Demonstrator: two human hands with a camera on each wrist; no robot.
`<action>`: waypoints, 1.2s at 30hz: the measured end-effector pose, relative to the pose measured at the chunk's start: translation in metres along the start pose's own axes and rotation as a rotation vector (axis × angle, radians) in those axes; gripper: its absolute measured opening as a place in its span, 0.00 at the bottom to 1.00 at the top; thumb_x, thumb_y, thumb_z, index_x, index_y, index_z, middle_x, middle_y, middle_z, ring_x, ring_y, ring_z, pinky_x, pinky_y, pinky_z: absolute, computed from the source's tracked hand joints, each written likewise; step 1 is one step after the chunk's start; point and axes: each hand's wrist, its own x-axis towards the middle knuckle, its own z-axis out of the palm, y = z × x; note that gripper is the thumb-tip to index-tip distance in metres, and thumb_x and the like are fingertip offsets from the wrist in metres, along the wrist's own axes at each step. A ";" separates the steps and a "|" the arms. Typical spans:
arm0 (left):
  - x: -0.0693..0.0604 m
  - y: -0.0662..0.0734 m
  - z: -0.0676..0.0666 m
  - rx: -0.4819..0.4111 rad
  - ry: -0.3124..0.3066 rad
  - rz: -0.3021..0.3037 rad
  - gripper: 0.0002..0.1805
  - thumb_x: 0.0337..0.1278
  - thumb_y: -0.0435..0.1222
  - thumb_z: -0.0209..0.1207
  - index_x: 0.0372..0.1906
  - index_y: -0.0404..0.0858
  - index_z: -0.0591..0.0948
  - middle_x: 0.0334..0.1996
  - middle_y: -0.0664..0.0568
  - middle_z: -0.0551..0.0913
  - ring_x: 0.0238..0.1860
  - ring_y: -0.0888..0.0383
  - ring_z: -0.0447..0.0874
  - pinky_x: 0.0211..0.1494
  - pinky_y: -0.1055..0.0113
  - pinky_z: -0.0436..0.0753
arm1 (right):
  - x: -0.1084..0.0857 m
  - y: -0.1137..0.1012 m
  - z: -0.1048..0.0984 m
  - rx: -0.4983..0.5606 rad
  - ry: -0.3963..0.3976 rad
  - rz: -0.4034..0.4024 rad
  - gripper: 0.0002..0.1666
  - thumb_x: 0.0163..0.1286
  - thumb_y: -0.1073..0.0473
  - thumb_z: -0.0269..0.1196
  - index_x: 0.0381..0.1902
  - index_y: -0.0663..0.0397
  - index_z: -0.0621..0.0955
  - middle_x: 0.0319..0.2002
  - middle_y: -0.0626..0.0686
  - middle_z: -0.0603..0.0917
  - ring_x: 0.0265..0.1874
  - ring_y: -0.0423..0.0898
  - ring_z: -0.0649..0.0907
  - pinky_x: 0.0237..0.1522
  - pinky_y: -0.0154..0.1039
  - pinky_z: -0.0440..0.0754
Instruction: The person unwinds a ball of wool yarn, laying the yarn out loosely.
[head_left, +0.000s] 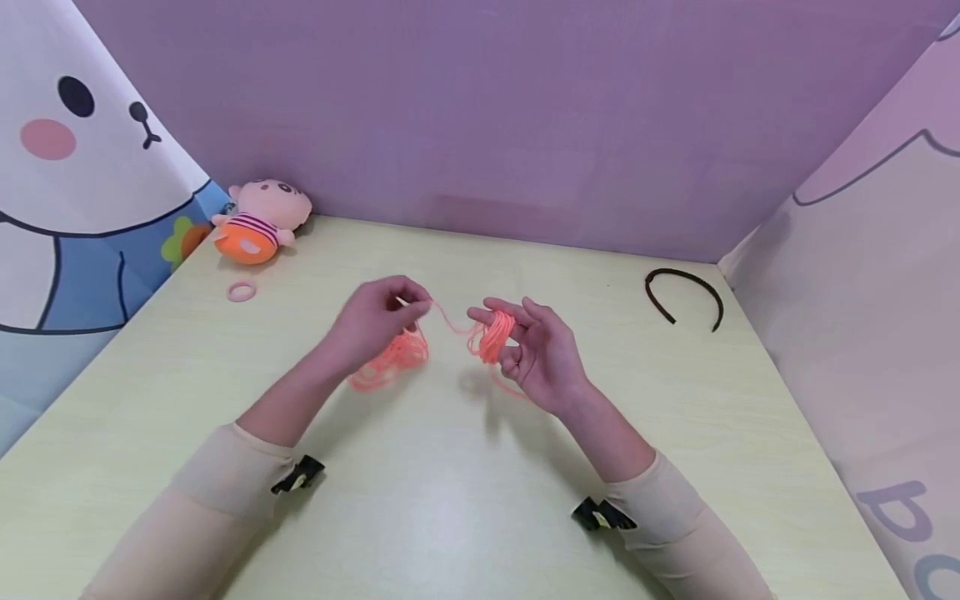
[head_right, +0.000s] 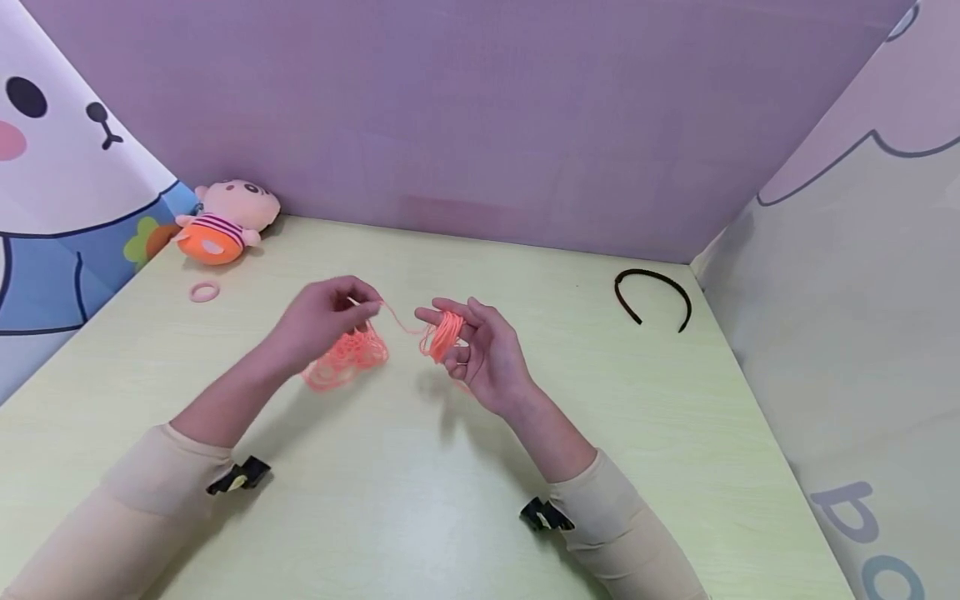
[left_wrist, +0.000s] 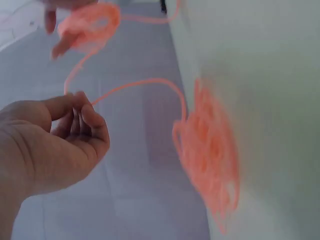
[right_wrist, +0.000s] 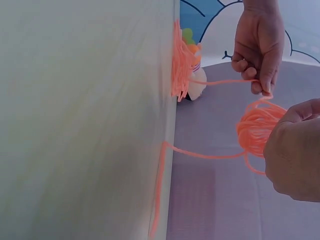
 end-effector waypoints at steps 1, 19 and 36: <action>0.001 0.000 -0.006 -0.003 0.027 -0.016 0.09 0.71 0.37 0.61 0.48 0.36 0.83 0.37 0.46 0.83 0.38 0.43 0.82 0.40 0.53 0.83 | 0.000 0.000 0.000 -0.001 -0.002 -0.001 0.28 0.81 0.46 0.45 0.63 0.59 0.76 0.59 0.57 0.83 0.16 0.39 0.77 0.23 0.27 0.78; 0.004 -0.003 -0.057 -0.165 0.339 -0.154 0.14 0.73 0.40 0.59 0.54 0.36 0.80 0.41 0.48 0.78 0.35 0.56 0.80 0.38 0.72 0.81 | 0.000 0.000 -0.001 -0.003 0.007 -0.008 0.33 0.81 0.48 0.44 0.73 0.66 0.65 0.59 0.56 0.82 0.15 0.39 0.78 0.22 0.28 0.77; 0.007 -0.013 -0.071 -0.068 0.462 -0.257 0.16 0.74 0.39 0.56 0.60 0.37 0.77 0.52 0.51 0.75 0.48 0.56 0.71 0.45 0.68 0.76 | 0.000 0.000 -0.001 -0.001 0.019 -0.010 0.30 0.82 0.48 0.42 0.68 0.63 0.71 0.59 0.56 0.83 0.15 0.40 0.76 0.22 0.28 0.77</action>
